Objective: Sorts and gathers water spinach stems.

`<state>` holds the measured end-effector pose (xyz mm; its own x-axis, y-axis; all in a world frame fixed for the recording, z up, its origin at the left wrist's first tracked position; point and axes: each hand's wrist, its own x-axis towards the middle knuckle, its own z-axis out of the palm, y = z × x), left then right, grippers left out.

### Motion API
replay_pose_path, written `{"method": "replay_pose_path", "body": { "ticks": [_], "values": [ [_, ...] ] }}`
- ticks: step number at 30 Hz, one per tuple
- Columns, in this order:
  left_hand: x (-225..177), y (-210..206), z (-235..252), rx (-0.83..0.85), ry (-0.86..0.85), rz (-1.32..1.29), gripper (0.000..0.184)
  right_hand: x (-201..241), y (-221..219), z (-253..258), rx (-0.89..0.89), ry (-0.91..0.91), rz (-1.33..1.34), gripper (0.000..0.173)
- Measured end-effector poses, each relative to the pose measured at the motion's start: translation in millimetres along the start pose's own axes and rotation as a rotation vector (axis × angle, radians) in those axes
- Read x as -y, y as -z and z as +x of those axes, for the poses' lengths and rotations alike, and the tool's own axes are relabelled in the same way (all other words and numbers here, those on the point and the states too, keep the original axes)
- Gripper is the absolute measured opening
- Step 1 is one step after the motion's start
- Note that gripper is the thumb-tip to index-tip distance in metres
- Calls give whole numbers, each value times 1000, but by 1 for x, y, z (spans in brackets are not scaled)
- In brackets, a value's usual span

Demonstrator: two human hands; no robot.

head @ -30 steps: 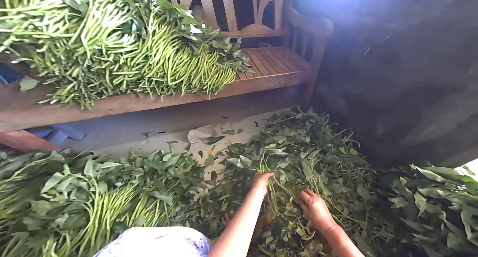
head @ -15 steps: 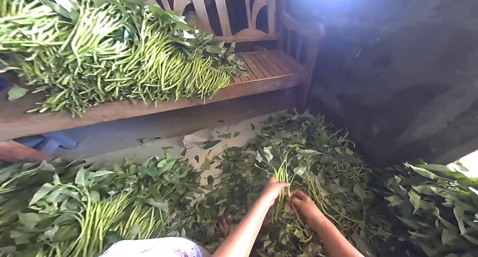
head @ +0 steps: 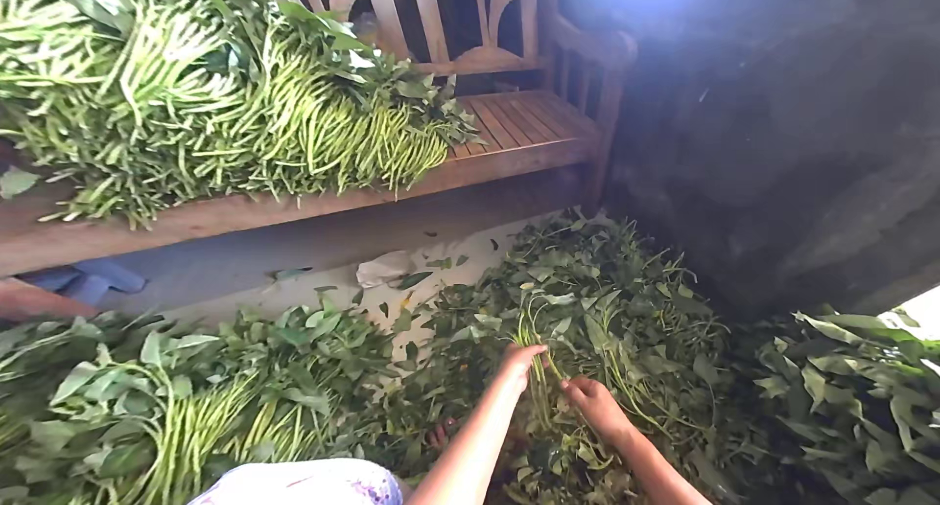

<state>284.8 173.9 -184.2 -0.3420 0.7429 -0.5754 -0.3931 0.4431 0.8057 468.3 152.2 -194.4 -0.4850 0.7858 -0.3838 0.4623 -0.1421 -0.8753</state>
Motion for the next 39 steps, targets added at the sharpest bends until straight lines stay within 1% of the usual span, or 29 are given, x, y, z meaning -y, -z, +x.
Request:
{"method": "replay_pose_path", "body": {
  "ticks": [3, 6, 9, 13, 16, 17, 19, 21, 22, 23, 24, 25, 27, 28, 29, 30, 31, 32, 33, 34, 36, 39],
  "values": [
    [-3, 1, 1, -16, -24, 34, 38, 1, 2, -7, 39, 85, -171, 42],
    [-6, 8, 7, -46, -68, 57, 39, 4, -1, -18, 38, 160, -263, 39],
    [-9, 14, 13, -86, -88, 43, 40, -1, -1, -22, 40, 136, -255, 38],
    [-18, 19, 6, -120, -112, 80, 43, -11, -3, -18, 174, 63, -364, 41],
    [-23, 23, 3, -104, -132, 92, 45, -7, -9, -21, 165, 42, -433, 39],
    [-24, 24, 2, -116, -133, 77, 42, -2, -11, -23, 140, 20, -451, 38],
    [-22, 30, 5, -169, -120, 6, 38, 9, -12, -29, 17, 22, -452, 36],
    [-13, 40, 15, -238, -65, -108, 40, 12, -14, -31, -162, 129, -379, 34],
    [-8, 47, 20, -283, -38, -164, 41, 12, -16, -31, -261, 198, -309, 32],
    [-5, 56, 23, -324, -12, -206, 44, 12, -17, -30, -321, 241, -231, 31],
    [-1, 65, 28, -352, 3, -240, 45, 15, -14, -33, -303, 238, -180, 31],
    [3, 72, 32, -361, 13, -271, 46, 20, -7, -37, -191, 173, -158, 32],
    [8, 75, 37, -326, 38, -329, 41, 24, 12, -43, 229, -66, -131, 37],
    [7, 72, 36, -283, 59, -363, 39, 20, 22, -42, 388, -177, -130, 43],
    [5, 68, 34, -232, 80, -394, 37, 14, 33, -40, 409, -245, -163, 47],
    [0, 63, 31, -185, 92, -420, 35, 5, 45, -36, 293, -269, -228, 44],
    [-4, 59, 26, -147, 100, -445, 34, -4, 57, -31, 110, -286, -316, 39],
    [-8, 56, 22, -124, 102, -476, 34, -15, 67, -24, -83, -316, -414, 38],
    [-13, 53, 19, -108, 94, -513, 35, -25, 75, -18, -219, -363, -502, 39],
    [-17, 50, 17, -93, 82, -544, 33, -37, 79, -11, -282, -420, -568, 41],
    [-22, 45, 14, -63, 62, -565, 29, -59, 77, -3, -273, -503, -610, 46],
    [-22, 43, 17, -35, 39, -562, 23, -73, 72, 4, -251, -505, -596, 41]
  ]
}}
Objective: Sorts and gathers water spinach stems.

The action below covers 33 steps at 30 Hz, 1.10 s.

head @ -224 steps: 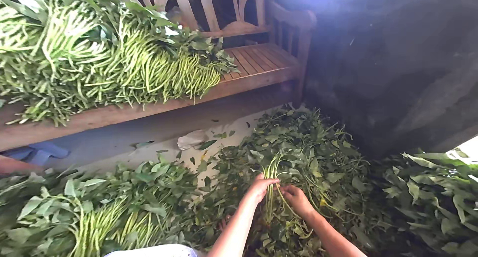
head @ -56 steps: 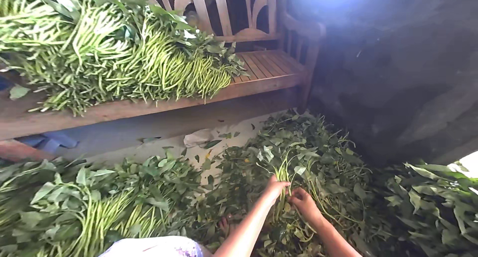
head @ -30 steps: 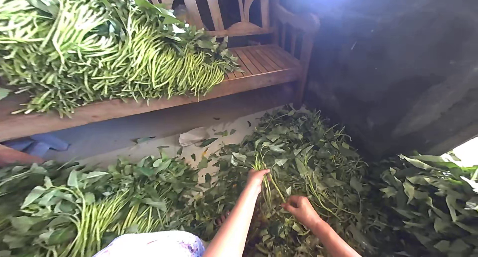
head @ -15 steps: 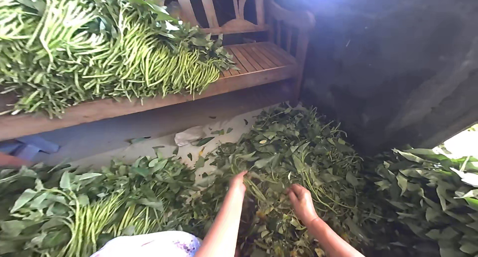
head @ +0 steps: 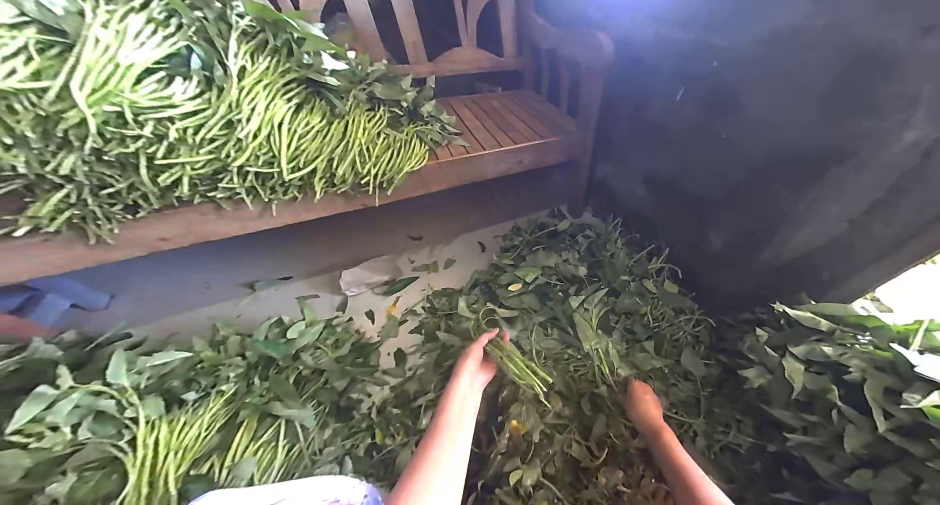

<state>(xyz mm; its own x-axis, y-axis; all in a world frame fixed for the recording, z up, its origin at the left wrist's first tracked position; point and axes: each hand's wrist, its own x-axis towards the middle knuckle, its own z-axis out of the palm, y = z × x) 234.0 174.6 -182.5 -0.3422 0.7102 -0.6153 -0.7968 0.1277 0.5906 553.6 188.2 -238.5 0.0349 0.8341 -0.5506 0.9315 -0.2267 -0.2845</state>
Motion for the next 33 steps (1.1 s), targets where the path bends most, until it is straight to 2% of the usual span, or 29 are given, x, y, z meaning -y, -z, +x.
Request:
{"method": "replay_pose_path", "body": {
  "ticks": [2, 4, 6, 9, 12, 14, 18, 24, 29, 33],
  "values": [
    [2, 2, 2, 2, -8, -1, 21, -3, 6, 3, 3, 15, 41, 37],
    [6, 0, 4, -18, -28, 14, 24, -11, 21, 2, 38, 66, 256, 34],
    [12, 0, 9, -30, -56, 36, 27, -13, 42, -11, 114, 185, 643, 26],
    [17, 0, 12, -6, -50, 42, 27, -13, 52, -29, 361, 370, 1263, 16],
    [16, -7, 5, 44, 10, 51, 30, -15, 32, -31, 446, 356, 1457, 15],
    [10, -11, -4, 74, 49, 57, 30, -8, 22, -30, 501, 412, 1532, 17],
    [2, -17, -16, 74, 35, 130, 23, 5, 9, -32, 505, 451, 1520, 16],
    [14, -38, -33, 85, -78, 398, 30, 24, -1, -34, 526, 508, 1340, 13],
    [28, -46, -35, 174, -41, 361, 30, 26, -7, -35, 577, 555, 1194, 12],
    [30, -42, -30, 175, -27, 363, 26, 25, -1, -38, 635, 534, 1104, 13]
  ]
}}
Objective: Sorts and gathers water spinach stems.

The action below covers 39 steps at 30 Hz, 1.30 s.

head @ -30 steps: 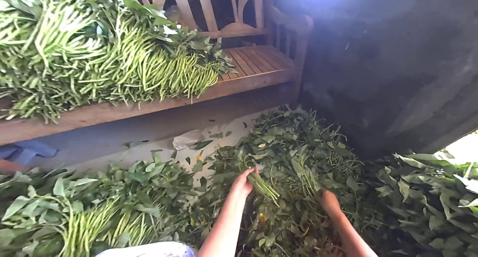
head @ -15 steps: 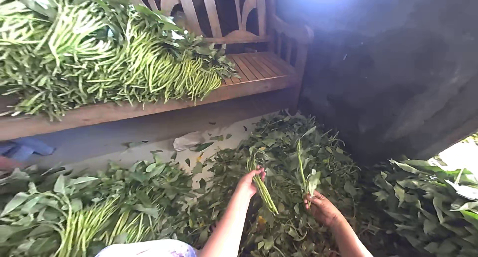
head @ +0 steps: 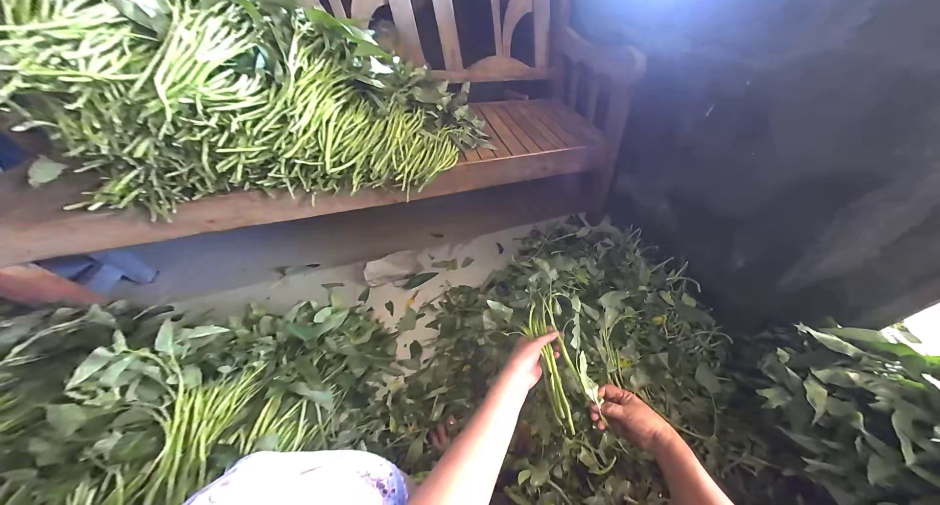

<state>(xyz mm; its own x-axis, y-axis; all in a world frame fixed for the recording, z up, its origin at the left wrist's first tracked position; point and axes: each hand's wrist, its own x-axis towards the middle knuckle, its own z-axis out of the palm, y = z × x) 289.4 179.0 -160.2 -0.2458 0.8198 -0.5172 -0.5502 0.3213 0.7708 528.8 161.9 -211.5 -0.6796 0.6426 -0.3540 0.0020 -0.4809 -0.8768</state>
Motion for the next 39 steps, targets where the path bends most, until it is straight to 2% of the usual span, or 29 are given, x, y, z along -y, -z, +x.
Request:
{"method": "replay_pose_path", "body": {
  "ticks": [2, 6, 9, 10, 11, 14, 18, 20, 23, 26, 28, 33, 36, 39],
  "values": [
    [2, 2, 2, -23, 19, 25, 33, 3, 0, 0, -8, -61, -24, 15],
    [4, 4, 4, -105, -15, 51, 32, 4, 1, 2, -32, -126, 31, 25],
    [4, 3, 3, -191, -78, 132, 38, 7, 3, 1, 54, -179, 108, 66],
    [4, 2, 1, -211, -87, 154, 40, 9, 2, 2, 67, -190, 115, 75],
    [4, 0, -1, -223, -90, 169, 41, 11, -1, 2, 61, -194, 75, 77],
    [11, -8, -6, -212, -94, 185, 44, 22, -23, 10, -119, -221, -135, 60],
    [18, -18, -15, -164, -95, 216, 45, 21, -46, 27, -431, -238, -35, 47],
    [17, -17, -17, -153, -113, 240, 46, 19, -48, 28, -496, -217, -39, 42],
    [19, -13, -14, -160, -145, 259, 43, 19, -52, 32, -558, -208, -265, 37],
    [24, -12, -14, -180, -140, 300, 48, 18, -52, 34, -515, -287, -569, 40],
    [27, -13, -13, -190, -125, 343, 53, 17, -53, 35, -471, -330, -657, 40],
    [35, -11, -9, -218, -147, 422, 49, 9, -61, 29, -416, -439, -1029, 43],
    [15, -3, -6, -303, -159, 467, 54, -18, -61, 19, -301, -606, -1235, 45],
    [-7, 12, -1, -248, -199, 413, 53, -22, -51, 14, -149, -664, -1292, 42]
  ]
}}
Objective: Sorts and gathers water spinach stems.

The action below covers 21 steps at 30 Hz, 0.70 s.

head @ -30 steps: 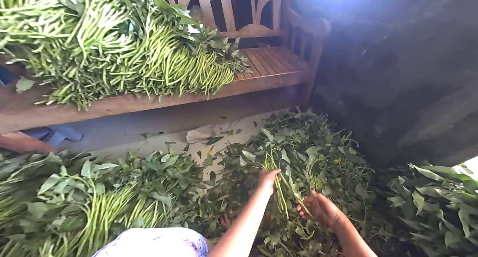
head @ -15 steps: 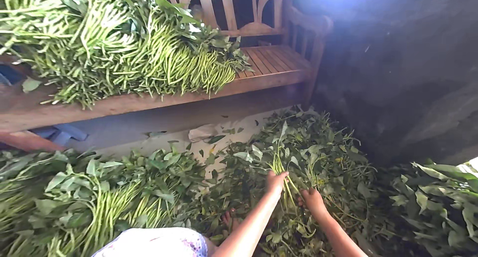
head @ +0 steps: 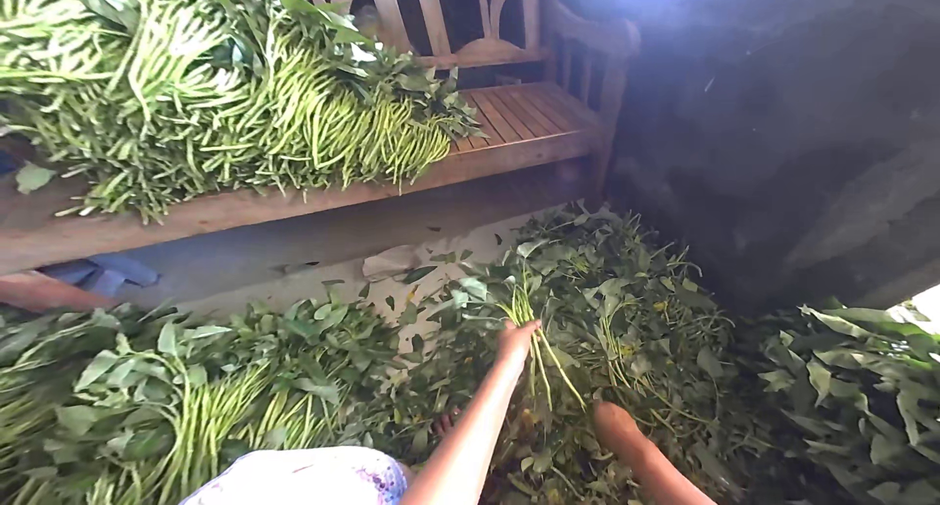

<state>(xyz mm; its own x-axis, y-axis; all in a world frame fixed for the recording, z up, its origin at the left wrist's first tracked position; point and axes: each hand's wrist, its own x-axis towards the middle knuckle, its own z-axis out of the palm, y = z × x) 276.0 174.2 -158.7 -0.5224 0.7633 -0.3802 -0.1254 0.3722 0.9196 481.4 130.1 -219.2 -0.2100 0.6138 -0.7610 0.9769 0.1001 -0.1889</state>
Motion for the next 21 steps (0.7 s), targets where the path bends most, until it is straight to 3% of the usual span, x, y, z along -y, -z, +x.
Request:
{"method": "replay_pose_path", "body": {
  "ticks": [4, 7, 11, 16, 21],
  "values": [
    [7, 10, 8, 0, -16, -107, 40, 5, 14, -26, 122, -37, -178, 36],
    [-1, 27, 16, -43, -42, -159, 44, -8, -2, -31, 144, -10, -184, 37],
    [6, 40, 24, 43, -36, -170, 46, -22, 30, -29, 207, 26, -99, 63],
    [18, 18, 9, 138, 29, -97, 49, 13, 84, -54, -236, 183, 37, 53],
    [14, 9, 1, 165, 51, -61, 51, 43, 51, -45, -346, 392, -105, 41]
  ]
}}
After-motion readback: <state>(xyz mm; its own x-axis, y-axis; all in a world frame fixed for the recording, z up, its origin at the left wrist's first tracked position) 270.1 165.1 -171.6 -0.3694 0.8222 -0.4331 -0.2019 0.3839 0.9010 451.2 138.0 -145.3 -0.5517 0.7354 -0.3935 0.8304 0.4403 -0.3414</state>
